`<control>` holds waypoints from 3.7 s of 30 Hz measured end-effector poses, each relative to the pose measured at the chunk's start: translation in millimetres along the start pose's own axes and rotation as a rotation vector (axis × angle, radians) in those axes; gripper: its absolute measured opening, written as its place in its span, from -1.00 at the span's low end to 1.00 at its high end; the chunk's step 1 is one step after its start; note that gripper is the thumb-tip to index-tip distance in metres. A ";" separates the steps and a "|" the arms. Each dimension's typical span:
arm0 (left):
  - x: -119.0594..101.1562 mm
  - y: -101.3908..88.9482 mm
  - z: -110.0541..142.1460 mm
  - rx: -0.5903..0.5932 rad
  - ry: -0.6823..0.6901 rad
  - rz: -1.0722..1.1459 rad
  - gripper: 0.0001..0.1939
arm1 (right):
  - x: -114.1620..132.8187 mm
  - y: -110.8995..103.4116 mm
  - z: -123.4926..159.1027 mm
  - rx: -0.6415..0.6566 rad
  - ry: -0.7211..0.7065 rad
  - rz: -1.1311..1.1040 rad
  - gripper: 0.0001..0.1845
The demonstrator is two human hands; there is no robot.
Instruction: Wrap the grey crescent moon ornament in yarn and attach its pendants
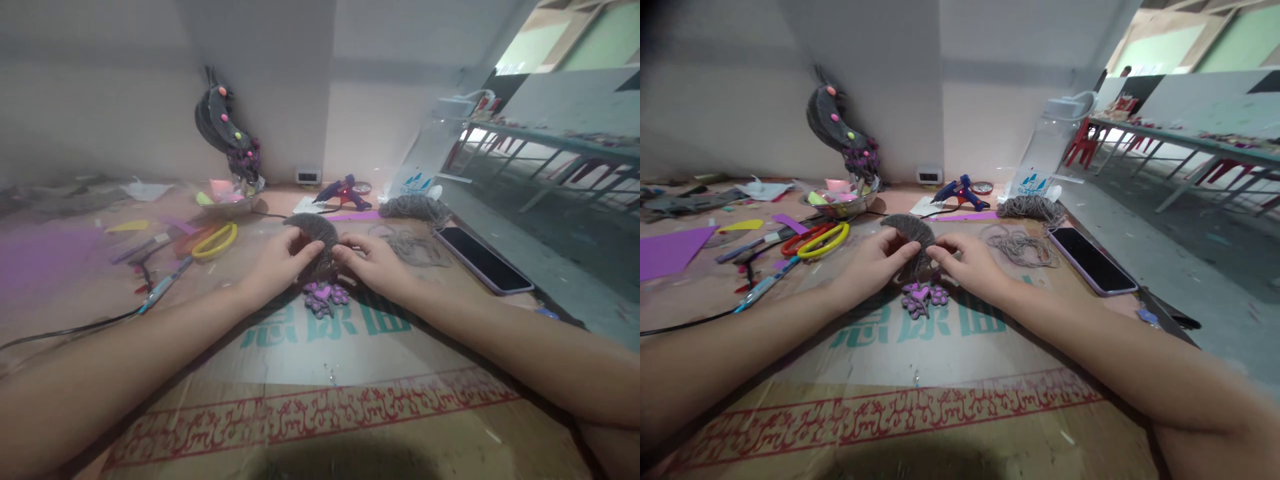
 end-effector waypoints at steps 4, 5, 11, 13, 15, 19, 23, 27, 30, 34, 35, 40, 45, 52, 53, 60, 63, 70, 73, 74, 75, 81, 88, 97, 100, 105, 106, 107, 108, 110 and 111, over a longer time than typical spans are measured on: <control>-0.3 -1.6 1.0 -0.029 -0.014 -0.046 -0.71 | -3.5 -5.7 -0.1 -0.049 -0.017 0.002 -0.74; 0.0 -1.2 1.0 -0.024 -0.014 -0.040 -0.72 | -4.0 -6.7 0.3 -0.056 -0.019 0.008 -0.74; 2.7 2.1 -0.4 0.010 -0.028 -0.013 -0.71 | -9.6 0.4 3.6 0.040 0.051 -0.037 -0.75; 3.6 2.7 -0.8 0.016 -0.033 -0.010 -0.69 | -12.2 4.4 4.8 0.077 0.081 -0.073 -0.73; 4.4 3.4 -1.3 0.022 -0.032 -0.004 -0.69 | -14.6 6.4 5.8 0.079 0.107 -0.122 -0.72; 5.0 6.3 -2.5 0.056 -0.010 0.043 -0.66 | -15.9 7.0 7.7 0.054 0.151 -0.182 -0.73; 1.1 7.2 -0.5 0.079 0.011 0.075 -0.69 | -13.7 4.3 8.7 0.039 0.176 -0.171 -0.69; -4.5 9.5 2.6 0.124 0.012 0.062 -0.71 | -13.0 -1.8 8.5 -0.003 0.153 -0.128 -0.67; -5.0 8.5 2.3 0.104 0.002 0.023 -0.69 | -15.7 0.9 10.9 0.016 0.161 -0.146 -0.66; -4.3 8.3 0.8 0.083 0.017 0.003 -0.70 | -21.7 7.8 15.2 0.028 0.199 -0.304 -0.59; -4.3 8.5 0.5 0.082 0.021 0.008 -0.70 | -22.9 7.3 15.3 0.026 0.196 -0.301 -0.58; -8.4 7.4 1.2 0.070 0.056 -0.002 -0.71 | -22.8 0.8 11.2 0.048 0.133 -0.096 -0.69; -10.9 6.5 2.6 0.075 0.062 0.000 -0.72 | -20.2 0.2 9.4 0.059 0.120 -0.072 -0.69; -5.2 8.9 0.5 0.083 0.051 -0.004 -0.69 | -17.2 0.5 8.6 0.072 0.103 -0.055 -0.71; -3.8 9.6 0.2 0.089 0.047 -0.003 -0.69 | -17.4 0.5 8.6 0.072 0.107 -0.050 -0.70; -3.9 9.1 -1.1 0.065 0.055 -0.091 -0.65 | -20.2 1.2 9.9 0.076 0.156 -0.034 -0.69; -5.2 7.9 -1.0 0.056 0.051 -0.099 -0.65 | -17.8 2.3 9.4 0.075 0.113 -0.084 -0.66; -5.4 7.1 -1.0 0.053 0.025 -0.078 -0.66 | -18.7 1.0 8.1 0.069 0.118 -0.059 -0.75; -5.0 7.6 -1.0 0.053 0.017 -0.088 -0.65 | -16.3 0.0 6.3 0.081 0.104 0.031 -0.75; -5.1 7.8 -0.9 0.054 0.016 -0.090 -0.65 | -15.5 -0.1 6.0 0.083 0.101 0.049 -0.75; -5.3 7.9 -0.7 0.054 0.016 -0.091 -0.65 | -15.2 -0.1 5.9 0.084 0.102 0.060 -0.75; -6.6 6.6 0.3 0.057 0.009 -0.057 -0.66 | -11.3 1.0 7.4 0.079 0.067 -0.050 -0.60; -8.1 4.8 0.9 0.039 0.065 -0.074 -0.69 | -20.9 -2.8 9.4 -0.033 0.101 -0.254 -0.44; -0.9 1.8 -2.1 0.019 -0.010 -0.022 -0.68 | -43.7 -15.9 9.8 -0.265 0.178 -0.360 -0.50; 0.5 1.8 -3.1 0.017 -0.015 -0.021 -0.68 | -45.3 -14.9 9.8 -0.264 0.179 -0.383 -0.50; 2.1 1.1 -4.4 0.004 -0.006 -0.041 -0.69 | -42.9 -14.2 8.8 -0.226 0.186 -0.290 -0.57; 2.2 1.3 -4.3 0.004 -0.005 -0.043 -0.69 | -42.5 -14.6 8.9 -0.221 0.191 -0.258 -0.61; 2.2 1.4 -4.1 0.005 -0.005 -0.043 -0.69 | -42.4 -14.3 9.2 -0.211 0.199 -0.237 -0.65; 2.2 1.4 -4.0 0.006 -0.007 -0.038 -0.69 | -42.4 -13.6 9.5 -0.200 0.208 -0.228 -0.68; 2.3 1.7 -3.8 0.013 -0.011 -0.024 -0.69 | -43.2 -11.7 10.4 -0.183 0.227 -0.225 -0.71; 2.1 1.8 -3.9 0.017 -0.011 -0.020 -0.68 | -43.5 -11.0 10.6 -0.177 0.233 -0.225 -0.73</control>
Point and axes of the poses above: each hand's wrist, its own z-axis away from the middle knuckle, its own y-axis out of the palm, x = y × z, the point moved 8 cm from there along -z, towards the middle knuckle, and after that the axes turned 15 degrees about -y, right-handed, at the moved point
